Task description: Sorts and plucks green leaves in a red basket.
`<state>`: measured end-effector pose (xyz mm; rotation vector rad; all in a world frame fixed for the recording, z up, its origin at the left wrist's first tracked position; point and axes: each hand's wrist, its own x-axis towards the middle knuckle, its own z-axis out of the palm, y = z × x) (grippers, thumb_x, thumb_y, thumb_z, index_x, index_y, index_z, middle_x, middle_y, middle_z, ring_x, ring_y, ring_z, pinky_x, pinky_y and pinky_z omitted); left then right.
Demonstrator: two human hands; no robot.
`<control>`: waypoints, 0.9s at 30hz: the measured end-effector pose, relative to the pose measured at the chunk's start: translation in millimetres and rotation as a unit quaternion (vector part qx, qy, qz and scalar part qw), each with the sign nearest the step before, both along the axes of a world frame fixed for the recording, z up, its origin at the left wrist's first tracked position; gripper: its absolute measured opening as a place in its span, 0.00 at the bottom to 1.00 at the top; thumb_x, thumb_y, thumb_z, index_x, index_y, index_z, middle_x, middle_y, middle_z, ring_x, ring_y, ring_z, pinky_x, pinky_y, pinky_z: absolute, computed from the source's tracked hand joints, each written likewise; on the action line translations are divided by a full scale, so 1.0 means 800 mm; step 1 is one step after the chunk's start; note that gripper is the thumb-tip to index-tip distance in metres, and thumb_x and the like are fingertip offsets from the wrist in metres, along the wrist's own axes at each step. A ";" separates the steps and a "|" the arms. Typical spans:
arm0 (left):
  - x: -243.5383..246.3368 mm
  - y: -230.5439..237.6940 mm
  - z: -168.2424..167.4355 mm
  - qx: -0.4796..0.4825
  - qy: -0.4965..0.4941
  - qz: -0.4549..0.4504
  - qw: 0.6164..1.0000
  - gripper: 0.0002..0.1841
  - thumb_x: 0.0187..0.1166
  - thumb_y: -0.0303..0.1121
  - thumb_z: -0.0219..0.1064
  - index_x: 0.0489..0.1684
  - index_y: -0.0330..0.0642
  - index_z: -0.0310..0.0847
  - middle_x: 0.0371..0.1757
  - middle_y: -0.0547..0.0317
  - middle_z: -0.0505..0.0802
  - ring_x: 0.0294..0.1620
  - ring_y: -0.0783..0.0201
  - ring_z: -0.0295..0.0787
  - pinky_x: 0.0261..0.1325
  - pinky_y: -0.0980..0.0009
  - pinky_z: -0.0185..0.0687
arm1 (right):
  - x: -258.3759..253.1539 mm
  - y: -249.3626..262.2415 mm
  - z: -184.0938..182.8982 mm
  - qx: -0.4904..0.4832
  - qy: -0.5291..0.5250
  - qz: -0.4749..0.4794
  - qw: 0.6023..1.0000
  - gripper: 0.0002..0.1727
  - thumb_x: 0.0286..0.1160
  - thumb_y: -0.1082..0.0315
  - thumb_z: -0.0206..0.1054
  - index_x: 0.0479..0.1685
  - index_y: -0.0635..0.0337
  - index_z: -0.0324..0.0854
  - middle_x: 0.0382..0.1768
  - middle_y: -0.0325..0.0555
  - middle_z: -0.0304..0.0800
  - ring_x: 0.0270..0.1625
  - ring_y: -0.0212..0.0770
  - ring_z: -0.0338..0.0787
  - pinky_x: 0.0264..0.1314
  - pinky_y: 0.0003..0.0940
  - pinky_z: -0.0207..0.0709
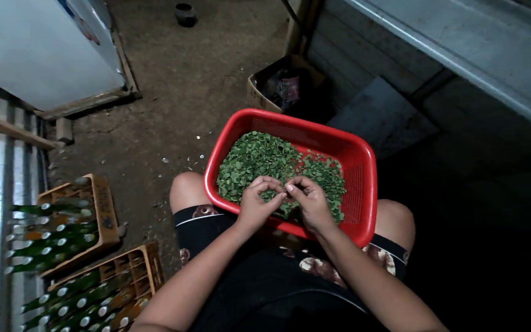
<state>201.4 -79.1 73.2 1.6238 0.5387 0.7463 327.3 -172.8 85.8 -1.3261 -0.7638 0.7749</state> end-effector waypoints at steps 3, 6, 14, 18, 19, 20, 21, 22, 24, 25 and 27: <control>-0.001 0.000 0.001 -0.014 0.004 -0.016 1.000 0.05 0.73 0.28 0.73 0.36 0.34 0.91 0.52 0.55 0.92 0.59 0.74 0.85 0.66 0.77 0.80 | 0.001 0.001 0.002 -0.008 0.047 -0.003 0.999 0.07 0.80 0.76 0.58 0.37 0.57 0.81 0.32 0.30 0.86 0.37 0.24 0.86 0.48 0.23 0.83; 0.000 0.001 0.002 -0.013 0.009 -0.025 1.000 0.05 0.74 0.28 0.72 0.36 0.34 0.90 0.52 0.56 0.92 0.60 0.74 0.85 0.66 0.77 0.80 | 0.001 0.000 0.004 -0.017 0.076 0.008 0.997 0.08 0.82 0.75 0.56 0.37 0.57 0.79 0.32 0.31 0.85 0.37 0.26 0.86 0.48 0.24 0.83; -0.001 0.001 0.001 -0.004 0.032 -0.046 0.998 0.06 0.75 0.28 0.71 0.37 0.34 0.90 0.51 0.55 0.93 0.60 0.74 0.86 0.67 0.76 0.79 | 0.012 -0.001 0.011 -0.040 0.104 -0.010 0.994 0.11 0.86 0.73 0.49 0.36 0.54 0.75 0.29 0.29 0.79 0.34 0.25 0.83 0.47 0.24 0.81; -0.008 0.017 -0.005 0.044 0.059 -0.026 0.997 0.06 0.75 0.29 0.71 0.38 0.34 0.91 0.49 0.55 0.93 0.57 0.73 0.88 0.65 0.75 0.81 | 0.062 -0.022 0.016 0.007 0.033 -0.086 0.996 0.12 0.84 0.73 0.52 0.37 0.50 0.79 0.31 0.26 0.86 0.38 0.25 0.87 0.51 0.26 0.83; -0.011 0.023 -0.008 0.063 0.068 -0.017 0.996 0.06 0.75 0.29 0.71 0.38 0.34 0.91 0.48 0.54 0.94 0.56 0.72 0.88 0.65 0.73 0.81 | 0.082 -0.032 0.015 0.018 -0.002 -0.113 0.993 0.11 0.83 0.73 0.54 0.37 0.49 0.80 0.32 0.25 0.87 0.39 0.25 0.87 0.52 0.27 0.84; -0.015 0.029 -0.011 0.081 0.078 -0.010 0.994 0.07 0.76 0.29 0.70 0.38 0.34 0.91 0.48 0.54 0.94 0.56 0.70 0.89 0.65 0.72 0.82 | 0.103 -0.044 0.014 0.022 -0.037 -0.145 0.989 0.10 0.82 0.73 0.56 0.39 0.49 0.80 0.33 0.25 0.87 0.40 0.26 0.88 0.52 0.28 0.84; -0.018 0.035 -0.014 0.095 0.087 -0.004 0.992 0.07 0.76 0.29 0.70 0.38 0.35 0.91 0.48 0.53 0.94 0.55 0.70 0.89 0.64 0.71 0.82 | 0.123 -0.058 0.013 0.020 -0.072 -0.180 0.981 0.08 0.81 0.73 0.57 0.40 0.48 0.80 0.34 0.25 0.88 0.41 0.25 0.88 0.52 0.29 0.85; -0.022 0.040 -0.017 0.109 0.097 0.001 0.989 0.07 0.76 0.30 0.70 0.38 0.35 0.91 0.47 0.53 0.94 0.55 0.70 0.90 0.64 0.71 0.83 | 0.143 -0.074 0.012 0.013 -0.110 -0.219 0.970 0.07 0.80 0.74 0.60 0.41 0.50 0.80 0.35 0.24 0.88 0.40 0.25 0.89 0.51 0.28 0.86; -0.028 0.049 -0.022 0.145 0.123 0.010 0.982 0.07 0.76 0.30 0.70 0.38 0.35 0.91 0.47 0.52 0.95 0.53 0.68 0.91 0.63 0.69 0.84 | 0.180 -0.112 0.008 -0.032 -0.205 -0.294 0.933 0.03 0.79 0.73 0.62 0.46 0.59 0.79 0.39 0.29 0.86 0.41 0.23 0.88 0.51 0.26 0.86; -0.031 0.053 -0.025 0.174 0.144 0.009 0.974 0.08 0.78 0.31 0.69 0.39 0.35 0.92 0.47 0.52 0.95 0.53 0.66 0.92 0.63 0.67 0.85 | 0.198 -0.133 0.004 -0.080 -0.254 -0.324 0.908 0.07 0.79 0.72 0.63 0.50 0.66 0.79 0.42 0.37 0.85 0.44 0.26 0.87 0.53 0.27 0.85; -0.036 0.061 -0.027 0.231 0.207 -0.009 0.951 0.11 0.82 0.33 0.65 0.45 0.36 0.93 0.51 0.49 0.96 0.57 0.58 0.93 0.66 0.57 0.84 | 0.225 -0.173 -0.001 -0.244 -0.305 -0.348 0.852 0.19 0.82 0.68 0.64 0.65 0.74 0.78 0.57 0.62 0.87 0.58 0.47 0.89 0.65 0.42 0.81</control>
